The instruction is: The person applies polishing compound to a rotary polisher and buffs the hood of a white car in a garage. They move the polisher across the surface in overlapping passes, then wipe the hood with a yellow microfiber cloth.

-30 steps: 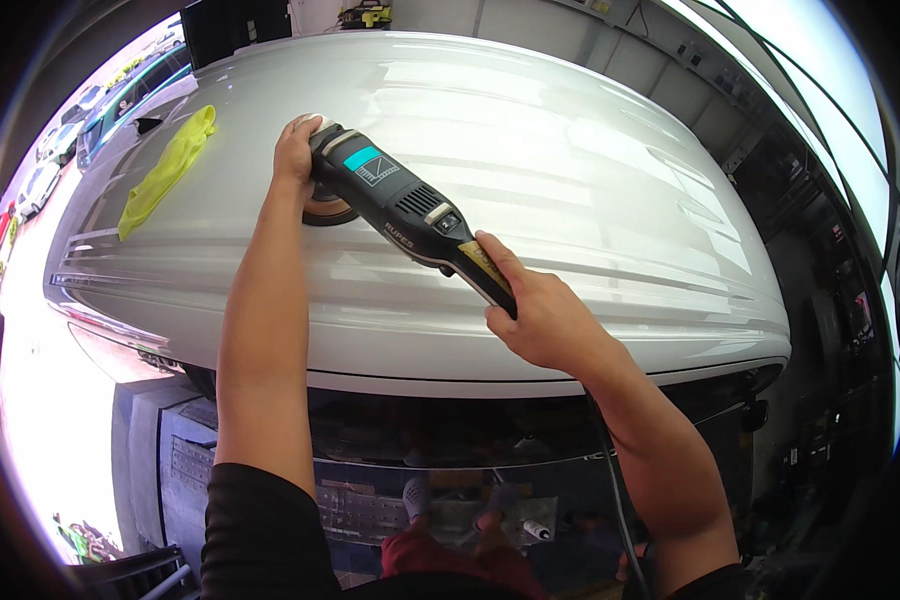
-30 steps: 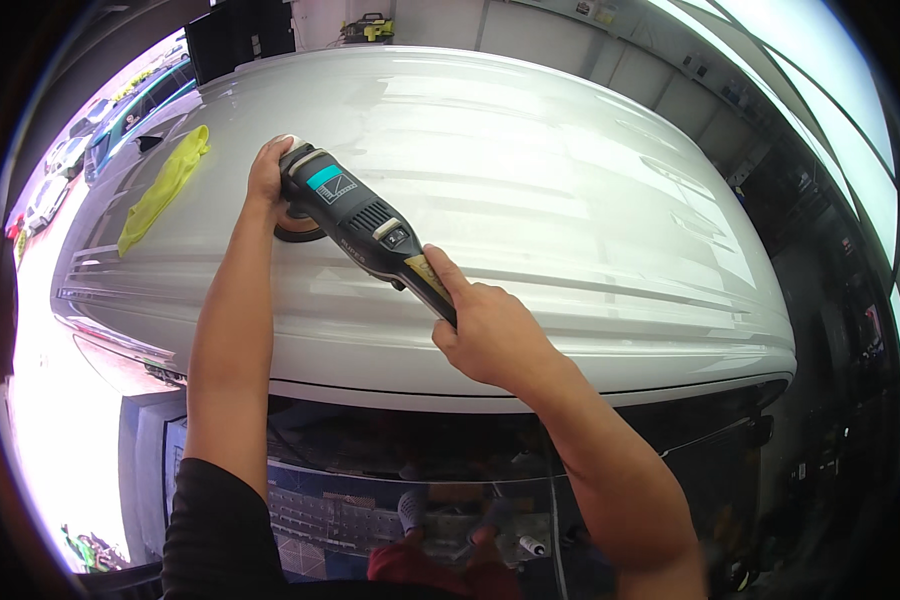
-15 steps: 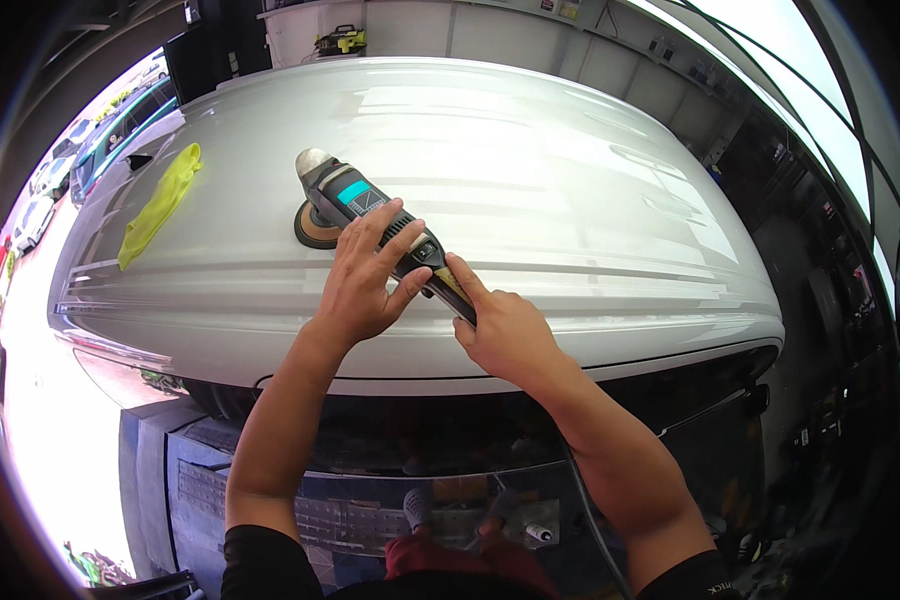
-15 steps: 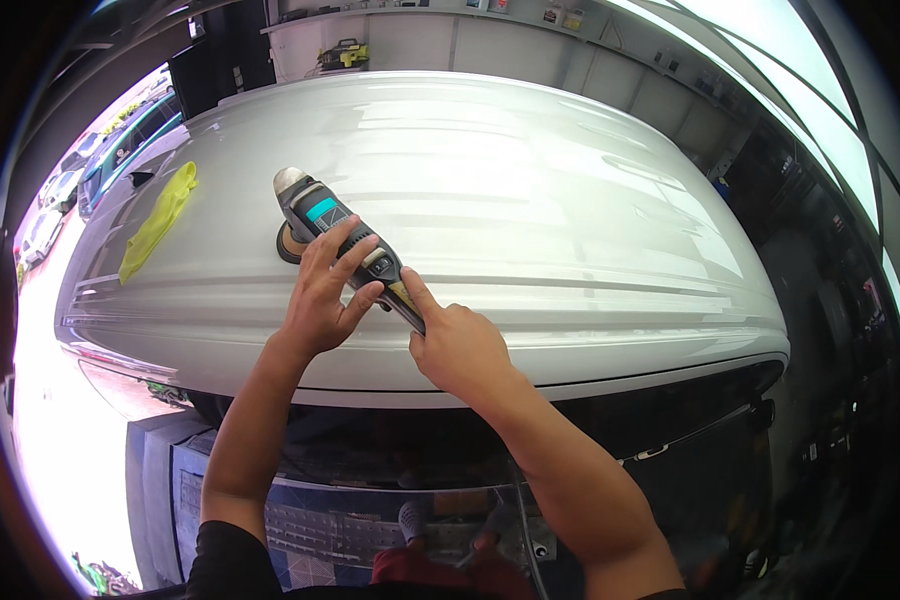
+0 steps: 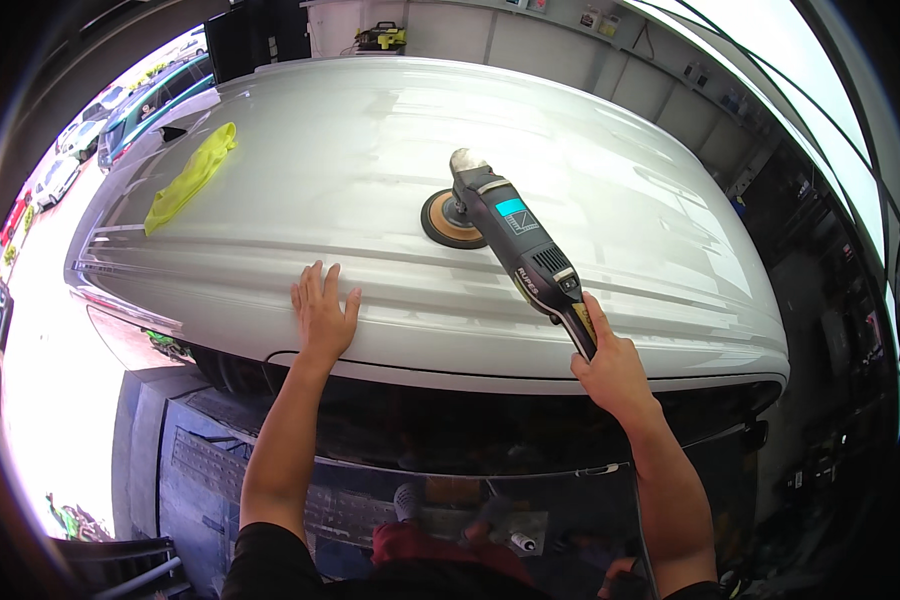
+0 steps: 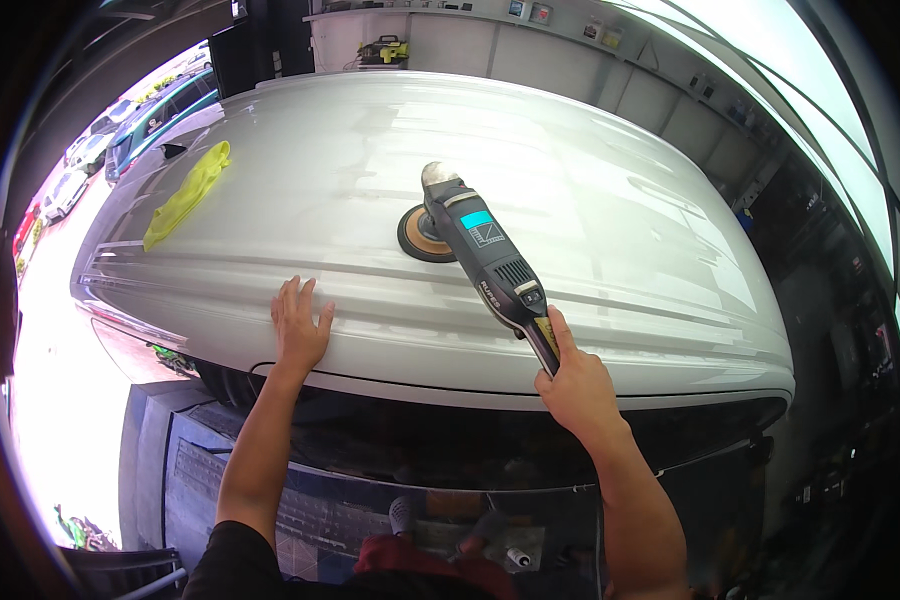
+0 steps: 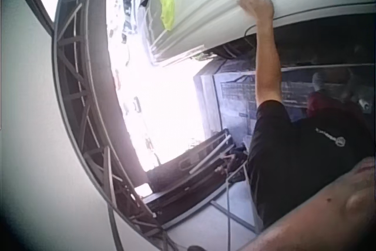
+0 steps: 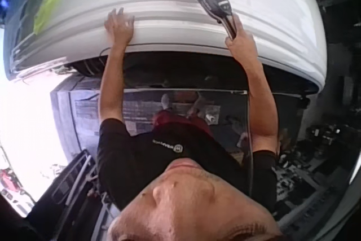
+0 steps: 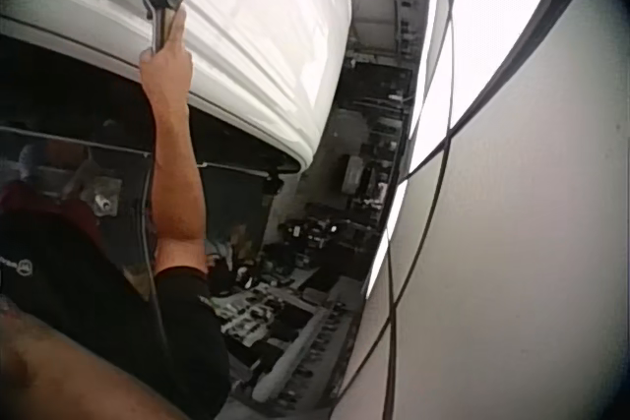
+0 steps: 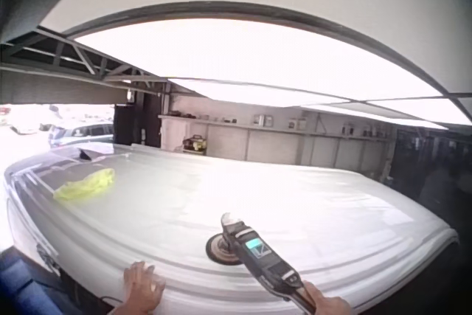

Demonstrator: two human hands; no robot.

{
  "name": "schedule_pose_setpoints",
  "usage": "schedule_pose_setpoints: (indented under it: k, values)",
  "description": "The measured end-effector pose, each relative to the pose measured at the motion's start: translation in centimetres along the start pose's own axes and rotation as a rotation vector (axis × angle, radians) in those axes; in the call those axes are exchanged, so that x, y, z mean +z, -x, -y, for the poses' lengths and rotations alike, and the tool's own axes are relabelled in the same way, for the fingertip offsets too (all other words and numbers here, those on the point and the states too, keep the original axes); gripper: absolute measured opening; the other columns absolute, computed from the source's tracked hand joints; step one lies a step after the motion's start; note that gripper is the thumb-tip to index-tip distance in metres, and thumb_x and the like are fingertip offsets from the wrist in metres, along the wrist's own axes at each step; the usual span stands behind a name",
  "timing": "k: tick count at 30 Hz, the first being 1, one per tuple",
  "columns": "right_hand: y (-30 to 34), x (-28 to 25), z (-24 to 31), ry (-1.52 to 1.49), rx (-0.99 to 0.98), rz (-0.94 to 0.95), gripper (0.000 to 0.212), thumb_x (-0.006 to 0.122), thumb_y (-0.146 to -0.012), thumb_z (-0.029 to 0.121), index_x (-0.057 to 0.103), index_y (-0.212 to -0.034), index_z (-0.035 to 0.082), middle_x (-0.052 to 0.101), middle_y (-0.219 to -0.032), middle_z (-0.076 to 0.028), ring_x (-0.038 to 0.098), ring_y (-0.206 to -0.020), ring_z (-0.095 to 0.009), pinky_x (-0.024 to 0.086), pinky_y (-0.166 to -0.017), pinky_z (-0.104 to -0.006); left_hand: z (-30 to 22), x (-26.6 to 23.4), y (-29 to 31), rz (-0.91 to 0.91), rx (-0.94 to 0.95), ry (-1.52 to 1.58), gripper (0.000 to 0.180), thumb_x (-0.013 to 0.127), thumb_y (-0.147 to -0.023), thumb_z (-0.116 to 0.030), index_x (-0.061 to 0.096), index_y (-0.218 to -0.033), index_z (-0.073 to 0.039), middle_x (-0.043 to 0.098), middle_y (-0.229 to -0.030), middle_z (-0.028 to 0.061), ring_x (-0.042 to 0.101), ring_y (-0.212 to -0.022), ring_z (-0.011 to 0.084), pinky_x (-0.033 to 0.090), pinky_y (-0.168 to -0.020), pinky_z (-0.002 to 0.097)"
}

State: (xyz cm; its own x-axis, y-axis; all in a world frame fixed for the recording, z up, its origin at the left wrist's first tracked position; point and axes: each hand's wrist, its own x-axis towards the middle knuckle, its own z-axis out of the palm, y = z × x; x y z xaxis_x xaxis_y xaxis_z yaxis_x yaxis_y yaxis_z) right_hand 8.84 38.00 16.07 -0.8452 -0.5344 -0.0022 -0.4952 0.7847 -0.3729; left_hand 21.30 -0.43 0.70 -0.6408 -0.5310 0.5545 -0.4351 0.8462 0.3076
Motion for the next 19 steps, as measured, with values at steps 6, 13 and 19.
schedule_pose_setpoints:
  k: [6,13,19]
  values:
    - [-2.4,1.5,4.5,0.023,-0.075,0.021,0.088,0.061,-0.080,0.010,0.022,-0.159,0.017,0.067,-0.082,-0.025,0.066,-0.077,-0.045,0.052,-0.075,-0.0532,0.0,-0.1,0.4,-0.141,-0.044,0.029,0.046,0.066,-0.090,-0.027,0.060,-0.128,-0.002,0.052,-0.138,0.0184,0.044,-0.134,0.0367,0.032,-0.113,0.0495]
    - [-4.1,5.1,12.7,0.116,-0.169,0.032,0.085,0.061,-0.084,0.013,0.023,-0.160,0.020,0.067,-0.081,-0.021,0.067,-0.077,-0.042,0.053,-0.074,-0.0519,1.0,-0.4,0.5,-0.128,-0.072,0.189,0.033,0.068,-0.085,-0.022,0.066,-0.113,-0.004,0.060,-0.106,0.0116,0.057,-0.105,0.0295,0.042,-0.096,0.0431]
    - [-4.7,5.3,14.4,0.092,-0.138,0.080,0.086,0.062,-0.085,0.013,0.021,-0.160,0.018,0.067,-0.082,-0.021,0.067,-0.078,-0.041,0.054,-0.075,-0.0506,0.4,0.3,0.3,-0.090,-0.028,0.223,0.032,0.068,-0.086,-0.024,0.066,-0.111,-0.005,0.062,-0.095,0.0094,0.059,-0.099,0.0285,0.043,-0.092,0.0415]
